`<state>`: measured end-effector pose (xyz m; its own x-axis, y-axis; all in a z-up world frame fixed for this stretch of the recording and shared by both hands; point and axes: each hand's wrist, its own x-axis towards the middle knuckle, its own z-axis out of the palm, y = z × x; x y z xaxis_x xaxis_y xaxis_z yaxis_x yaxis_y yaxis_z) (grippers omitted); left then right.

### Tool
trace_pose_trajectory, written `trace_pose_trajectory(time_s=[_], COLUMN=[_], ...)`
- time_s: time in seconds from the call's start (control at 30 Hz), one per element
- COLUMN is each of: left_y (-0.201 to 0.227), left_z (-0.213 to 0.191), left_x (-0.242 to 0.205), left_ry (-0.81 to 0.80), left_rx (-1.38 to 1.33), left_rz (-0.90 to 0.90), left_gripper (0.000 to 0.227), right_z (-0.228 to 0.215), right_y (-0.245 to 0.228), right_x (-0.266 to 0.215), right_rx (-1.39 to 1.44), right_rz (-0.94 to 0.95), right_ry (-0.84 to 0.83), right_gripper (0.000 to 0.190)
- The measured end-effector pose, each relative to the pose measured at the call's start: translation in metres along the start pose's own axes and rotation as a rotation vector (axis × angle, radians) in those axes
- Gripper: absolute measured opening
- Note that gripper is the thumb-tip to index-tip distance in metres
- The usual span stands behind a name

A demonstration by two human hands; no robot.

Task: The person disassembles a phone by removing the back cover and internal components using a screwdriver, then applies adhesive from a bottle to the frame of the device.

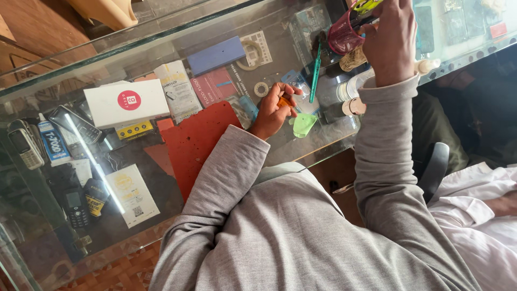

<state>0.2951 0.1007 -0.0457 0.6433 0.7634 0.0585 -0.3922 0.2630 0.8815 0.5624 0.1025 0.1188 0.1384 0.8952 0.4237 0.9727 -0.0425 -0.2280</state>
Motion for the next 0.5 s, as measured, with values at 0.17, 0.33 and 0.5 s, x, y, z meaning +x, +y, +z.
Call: trace_pose_trajectory(time_s=[0.17, 0.33, 0.5], left_y=[0.009, 0.043, 0.086], left_z=[0.003, 0.012, -0.004], left_x=[-0.003, -0.001, 0.013], left_ry=[-0.006, 0.055, 0.316], left_rx=[-0.021, 0.416, 0.981], left_rz=[0.049, 0.409, 0.533], left_gripper=[0.044, 0.072, 0.053], right_z=[-0.030, -0.047, -0.026], right_y=[-0.043, -0.089, -0.171], right_x=[-0.009, -0.049, -0.089], right_rx=[-0.130, 0.236, 0.555], right_rz=[-0.060, -0.098, -0.480], right_ry=[0.187, 0.132, -0.222], right_gripper=[0.050, 0.025, 0.064])
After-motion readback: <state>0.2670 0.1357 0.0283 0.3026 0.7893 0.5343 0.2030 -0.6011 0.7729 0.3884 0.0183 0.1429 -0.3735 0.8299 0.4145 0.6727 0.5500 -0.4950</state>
